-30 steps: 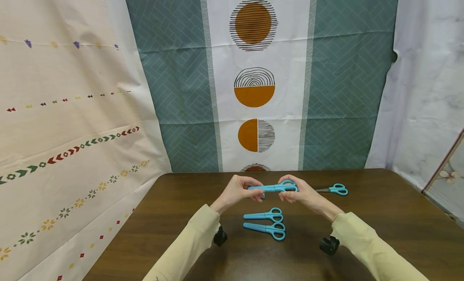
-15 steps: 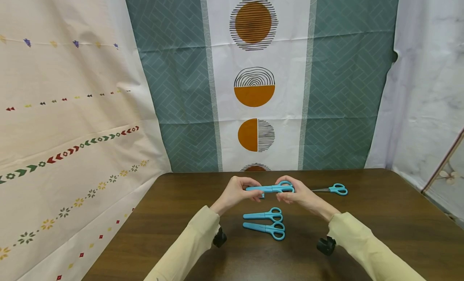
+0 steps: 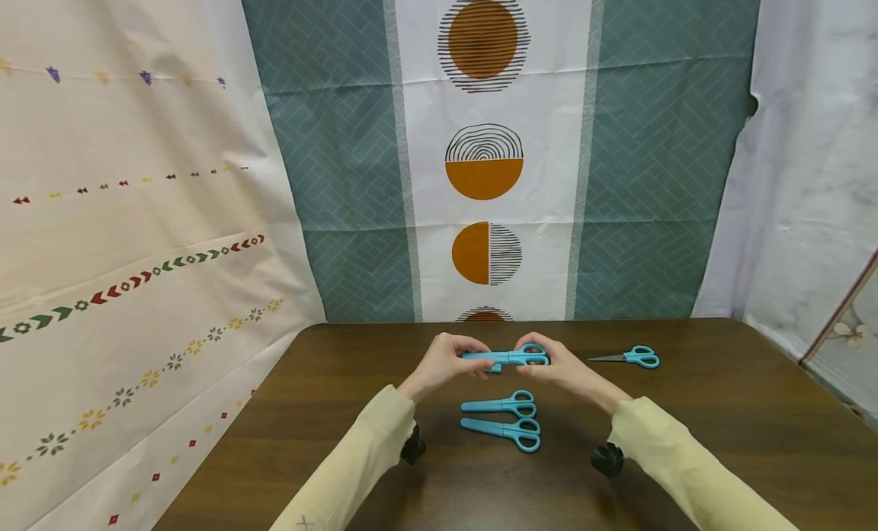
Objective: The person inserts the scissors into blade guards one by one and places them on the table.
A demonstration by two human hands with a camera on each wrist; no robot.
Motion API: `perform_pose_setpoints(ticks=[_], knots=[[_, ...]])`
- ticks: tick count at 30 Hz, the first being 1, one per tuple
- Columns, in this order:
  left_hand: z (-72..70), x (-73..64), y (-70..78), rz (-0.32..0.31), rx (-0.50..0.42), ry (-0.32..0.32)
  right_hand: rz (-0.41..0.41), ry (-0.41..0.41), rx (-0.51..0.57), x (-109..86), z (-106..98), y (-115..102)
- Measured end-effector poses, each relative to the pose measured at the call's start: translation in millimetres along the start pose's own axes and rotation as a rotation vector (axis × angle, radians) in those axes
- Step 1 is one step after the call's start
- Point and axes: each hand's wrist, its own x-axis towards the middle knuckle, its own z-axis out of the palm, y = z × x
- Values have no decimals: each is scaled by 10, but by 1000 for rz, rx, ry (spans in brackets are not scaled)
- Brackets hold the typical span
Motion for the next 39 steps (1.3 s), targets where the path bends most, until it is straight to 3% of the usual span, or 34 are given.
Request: perform_pose_setpoints(ticks=[8,11,14,19,23,31,39], knots=[[43,19,-49,-43,42,-12,-77,18,-160,-9,-9,57],[49,34,-61,-39,61,-13,-75,22,-200,-12,7,-37],[47,31,-69,-43,52,-5,-33,29,-197,-7,11,-41],[52,-27,96,-44,6,-13,68,19,-129,-20,-24,-9],[42,-53,176,-35,1,-27,90,-8,-79,-27,-52,-26],[18,3,-74,-61,40,-28,145,-5,2,-46,-76,5],[5,-5,-214,-153,47,-56,182,8,-22,-58,-70,69]])
